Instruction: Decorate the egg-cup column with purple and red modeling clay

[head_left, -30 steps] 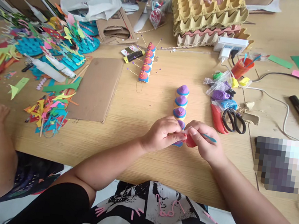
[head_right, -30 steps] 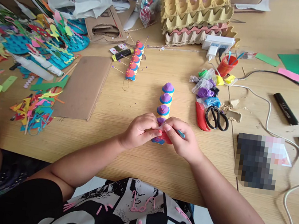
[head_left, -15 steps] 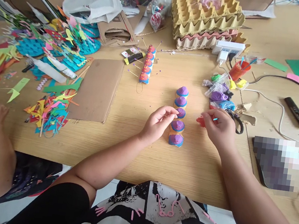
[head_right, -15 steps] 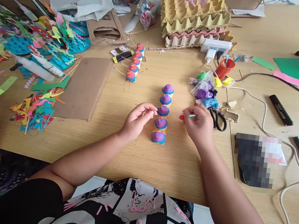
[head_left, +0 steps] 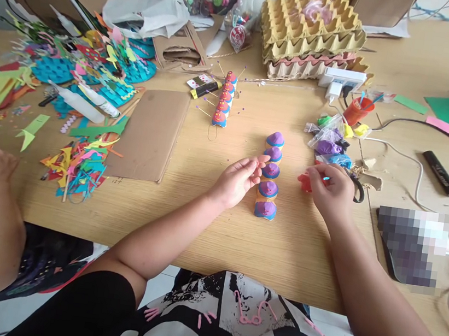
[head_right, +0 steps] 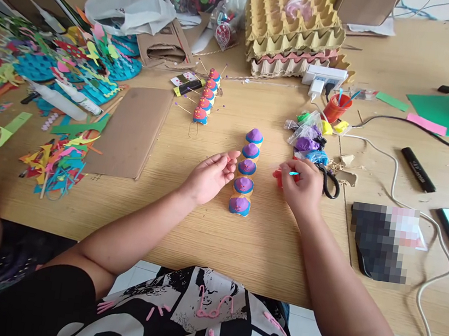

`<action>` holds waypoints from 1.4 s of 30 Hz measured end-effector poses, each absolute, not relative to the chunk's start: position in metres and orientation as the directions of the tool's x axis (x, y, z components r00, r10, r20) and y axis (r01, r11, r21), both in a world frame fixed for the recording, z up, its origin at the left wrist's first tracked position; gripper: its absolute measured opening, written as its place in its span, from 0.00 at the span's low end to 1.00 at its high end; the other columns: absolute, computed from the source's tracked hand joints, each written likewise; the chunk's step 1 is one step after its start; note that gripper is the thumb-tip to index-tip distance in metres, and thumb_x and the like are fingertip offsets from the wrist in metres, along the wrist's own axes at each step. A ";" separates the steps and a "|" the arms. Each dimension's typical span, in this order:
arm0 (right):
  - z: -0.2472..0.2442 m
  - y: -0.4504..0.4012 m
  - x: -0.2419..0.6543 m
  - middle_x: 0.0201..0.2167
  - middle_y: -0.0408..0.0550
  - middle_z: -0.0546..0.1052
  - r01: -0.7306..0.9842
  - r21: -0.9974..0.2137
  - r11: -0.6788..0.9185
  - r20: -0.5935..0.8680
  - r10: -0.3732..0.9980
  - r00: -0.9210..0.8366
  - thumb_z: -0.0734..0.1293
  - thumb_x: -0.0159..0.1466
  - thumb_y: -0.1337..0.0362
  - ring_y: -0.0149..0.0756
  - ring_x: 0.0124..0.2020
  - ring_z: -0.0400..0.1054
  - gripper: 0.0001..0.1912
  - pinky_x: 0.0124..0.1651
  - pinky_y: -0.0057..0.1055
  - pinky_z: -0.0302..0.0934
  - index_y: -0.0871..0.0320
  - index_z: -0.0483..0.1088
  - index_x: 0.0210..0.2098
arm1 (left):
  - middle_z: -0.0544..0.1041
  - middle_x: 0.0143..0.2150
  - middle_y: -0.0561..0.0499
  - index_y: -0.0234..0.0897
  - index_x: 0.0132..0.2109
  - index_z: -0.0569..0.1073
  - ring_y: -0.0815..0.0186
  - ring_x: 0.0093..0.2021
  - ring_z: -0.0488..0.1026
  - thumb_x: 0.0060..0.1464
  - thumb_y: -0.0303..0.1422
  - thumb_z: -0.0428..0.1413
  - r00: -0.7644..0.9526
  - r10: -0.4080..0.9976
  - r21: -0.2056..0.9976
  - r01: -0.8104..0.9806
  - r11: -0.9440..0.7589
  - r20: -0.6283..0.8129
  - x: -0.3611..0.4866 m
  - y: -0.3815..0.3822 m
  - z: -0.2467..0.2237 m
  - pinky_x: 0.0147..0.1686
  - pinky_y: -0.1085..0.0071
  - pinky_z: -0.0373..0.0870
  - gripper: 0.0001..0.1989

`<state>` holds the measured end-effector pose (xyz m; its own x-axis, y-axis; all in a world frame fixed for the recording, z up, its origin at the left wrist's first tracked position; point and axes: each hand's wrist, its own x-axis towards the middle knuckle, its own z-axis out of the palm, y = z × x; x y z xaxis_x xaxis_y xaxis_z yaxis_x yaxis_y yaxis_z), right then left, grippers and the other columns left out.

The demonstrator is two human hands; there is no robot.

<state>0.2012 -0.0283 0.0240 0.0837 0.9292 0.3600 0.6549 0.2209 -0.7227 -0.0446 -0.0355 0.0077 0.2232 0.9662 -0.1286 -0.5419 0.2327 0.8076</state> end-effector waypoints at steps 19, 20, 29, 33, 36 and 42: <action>0.026 -0.030 0.203 0.32 0.49 0.82 0.612 -0.762 0.213 0.275 0.961 0.007 0.69 0.65 0.62 0.40 0.34 0.77 0.09 0.39 0.37 0.73 0.55 0.80 0.29 | 0.75 0.32 0.57 0.40 0.49 0.75 0.75 0.29 0.68 0.51 0.38 0.74 0.004 0.996 0.878 -0.472 0.082 -0.091 -0.047 -0.028 0.009 0.27 0.79 0.61 0.22; 0.027 -0.031 0.202 0.31 0.49 0.82 0.551 -0.813 0.191 0.251 0.967 0.035 0.70 0.65 0.61 0.40 0.34 0.77 0.09 0.39 0.38 0.74 0.55 0.80 0.30 | 0.76 0.33 0.57 0.41 0.49 0.76 0.76 0.30 0.68 0.49 0.39 0.75 0.014 0.997 0.887 -0.456 0.069 -0.071 -0.047 -0.028 0.007 0.28 0.79 0.61 0.23; 0.047 -0.058 0.184 0.28 0.46 0.76 0.150 -0.953 0.262 0.235 0.956 -0.177 0.74 0.67 0.49 0.34 0.27 0.71 0.19 0.29 0.34 0.68 0.54 0.71 0.28 | 0.84 0.43 0.49 0.41 0.50 0.84 0.70 0.41 0.78 0.58 0.49 0.69 0.256 0.957 0.973 -0.219 -0.078 0.134 -0.042 -0.044 0.006 0.44 0.72 0.76 0.19; 0.050 -0.065 0.176 0.27 0.46 0.76 0.275 -0.786 0.554 0.457 0.819 -0.347 0.69 0.71 0.63 0.36 0.30 0.71 0.12 0.35 0.36 0.68 0.54 0.72 0.30 | 0.84 0.44 0.47 0.40 0.48 0.85 0.68 0.41 0.79 0.60 0.47 0.68 0.365 0.912 0.983 -0.080 -0.167 0.185 -0.042 -0.050 0.011 0.40 0.72 0.77 0.17; 0.052 -0.066 0.172 0.30 0.46 0.77 0.314 -0.652 0.691 0.565 0.718 -0.406 0.69 0.70 0.68 0.37 0.32 0.72 0.07 0.36 0.37 0.68 0.53 0.74 0.34 | 0.82 0.39 0.48 0.38 0.41 0.85 0.70 0.36 0.76 0.62 0.44 0.67 0.364 0.892 0.958 0.000 -0.287 0.267 -0.042 -0.053 0.017 0.35 0.73 0.74 0.13; 0.051 -0.067 0.170 0.31 0.46 0.78 0.359 -0.578 0.733 0.590 0.680 -0.436 0.69 0.70 0.71 0.35 0.31 0.74 0.07 0.33 0.34 0.68 0.54 0.74 0.37 | 0.80 0.36 0.50 0.38 0.39 0.84 0.71 0.33 0.74 0.64 0.40 0.66 0.354 0.858 0.903 0.075 -0.423 0.372 -0.041 -0.057 0.020 0.31 0.74 0.70 0.10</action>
<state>0.1703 -0.0668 0.0506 -0.4358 0.6796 0.5902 0.3590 0.7325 -0.5783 -0.0411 -0.0567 0.0204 0.3543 0.8578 0.3723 0.0749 -0.4229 0.9031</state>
